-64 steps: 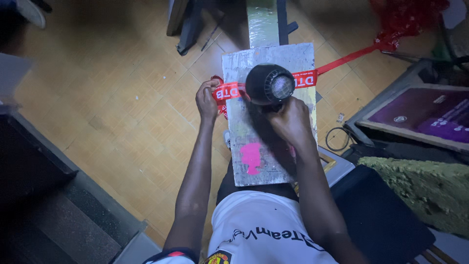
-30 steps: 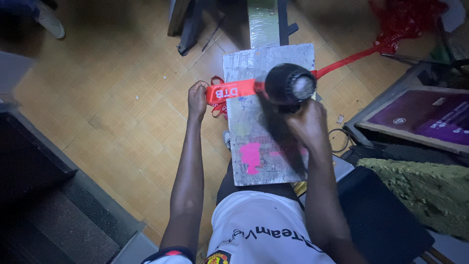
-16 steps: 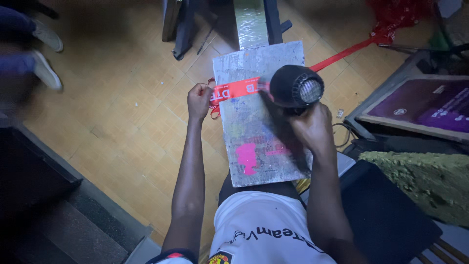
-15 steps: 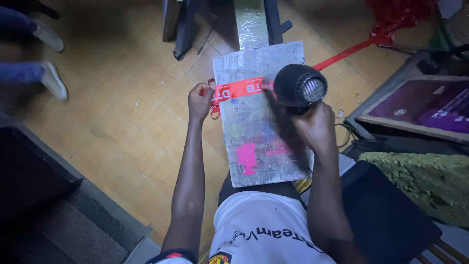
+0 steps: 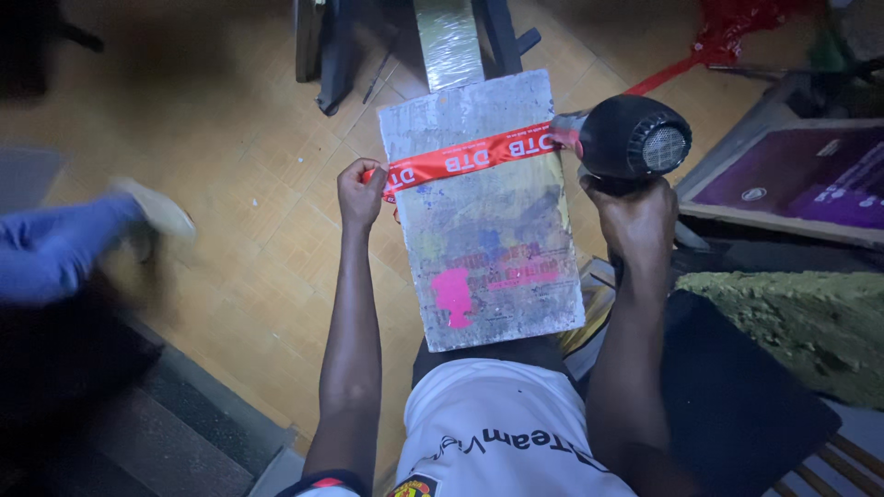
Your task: The person repeatedly uses a hair dryer to apply heat to a red strap laid on a flat surface. They hold the strap with one hand and move the hair dryer back and forth along its length, occasionally pausing to adjust the strap's position.
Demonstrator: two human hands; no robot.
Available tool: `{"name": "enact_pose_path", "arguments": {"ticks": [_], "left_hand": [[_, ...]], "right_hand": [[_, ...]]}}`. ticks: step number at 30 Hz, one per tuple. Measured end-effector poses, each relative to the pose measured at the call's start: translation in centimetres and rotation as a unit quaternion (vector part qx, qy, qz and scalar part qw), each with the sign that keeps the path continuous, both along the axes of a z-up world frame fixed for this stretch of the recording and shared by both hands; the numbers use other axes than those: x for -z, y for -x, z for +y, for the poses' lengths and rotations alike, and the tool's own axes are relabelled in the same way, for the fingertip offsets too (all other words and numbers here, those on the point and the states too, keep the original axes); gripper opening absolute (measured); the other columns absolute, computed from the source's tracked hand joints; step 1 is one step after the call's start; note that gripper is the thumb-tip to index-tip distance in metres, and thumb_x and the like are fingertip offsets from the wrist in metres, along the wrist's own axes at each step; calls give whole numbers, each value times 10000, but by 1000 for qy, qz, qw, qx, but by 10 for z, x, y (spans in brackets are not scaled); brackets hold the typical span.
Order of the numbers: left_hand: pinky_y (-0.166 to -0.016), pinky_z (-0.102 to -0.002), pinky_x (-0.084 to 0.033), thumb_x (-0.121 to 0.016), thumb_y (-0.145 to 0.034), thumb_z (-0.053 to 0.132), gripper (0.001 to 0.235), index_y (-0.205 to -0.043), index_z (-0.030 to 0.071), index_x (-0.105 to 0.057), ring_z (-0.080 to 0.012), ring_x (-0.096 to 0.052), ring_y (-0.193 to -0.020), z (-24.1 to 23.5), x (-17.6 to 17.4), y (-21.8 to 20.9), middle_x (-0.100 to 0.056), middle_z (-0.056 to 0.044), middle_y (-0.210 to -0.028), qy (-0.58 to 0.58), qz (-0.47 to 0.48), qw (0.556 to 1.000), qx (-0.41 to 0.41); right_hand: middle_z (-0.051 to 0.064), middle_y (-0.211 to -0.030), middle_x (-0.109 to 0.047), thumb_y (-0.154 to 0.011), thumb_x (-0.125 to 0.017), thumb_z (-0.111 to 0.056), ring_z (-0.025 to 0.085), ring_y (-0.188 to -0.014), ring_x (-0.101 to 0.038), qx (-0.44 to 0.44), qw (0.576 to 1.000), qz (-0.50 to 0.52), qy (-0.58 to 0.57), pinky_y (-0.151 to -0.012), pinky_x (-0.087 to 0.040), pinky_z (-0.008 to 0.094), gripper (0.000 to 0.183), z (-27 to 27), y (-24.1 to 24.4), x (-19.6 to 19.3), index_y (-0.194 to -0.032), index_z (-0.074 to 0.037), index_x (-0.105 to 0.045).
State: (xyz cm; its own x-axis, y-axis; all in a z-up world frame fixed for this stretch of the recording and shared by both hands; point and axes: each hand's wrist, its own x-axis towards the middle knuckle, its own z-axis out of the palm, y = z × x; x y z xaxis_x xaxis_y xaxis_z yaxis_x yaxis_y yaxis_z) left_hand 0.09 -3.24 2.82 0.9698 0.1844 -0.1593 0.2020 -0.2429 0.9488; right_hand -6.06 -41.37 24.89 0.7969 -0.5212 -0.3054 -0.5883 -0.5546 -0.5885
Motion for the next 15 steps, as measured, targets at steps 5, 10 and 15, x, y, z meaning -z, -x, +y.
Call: {"name": "enact_pose_path", "arguments": {"ticks": [5,10,15], "left_hand": [[-587,-246,-388,-723,-870,133,76,-810,87,-724,-111,-467,-607,2,14,1,-528,-40,-592,15,-5,1000,-9],[-578,-224,-385,-709,-868,95,73,-797,85,-722,-89,-448,-598,-1,2,6,-525,-27,-577,32,-14,999,-13],[-566,-234,-372,-684,-853,74,66,-792,81,-709,-92,-442,-603,-2,-16,7,-501,-18,-576,23,-18,999,-14]], "right_hand": [[255,-954,-727,-820,-861,-275,506,-986,-670,-25,1000,-2,-8,-643,-522,412,346,-15,8,0,-1022,-10,-768],[281,-973,-727,-776,-860,-295,529,-1012,-665,-64,997,27,-22,-706,-460,635,375,-4,13,-13,-965,20,-782],[283,-931,-719,-746,-770,-221,536,-971,-668,-102,994,10,-45,-628,-424,660,328,25,8,-4,-912,60,-747]]}}
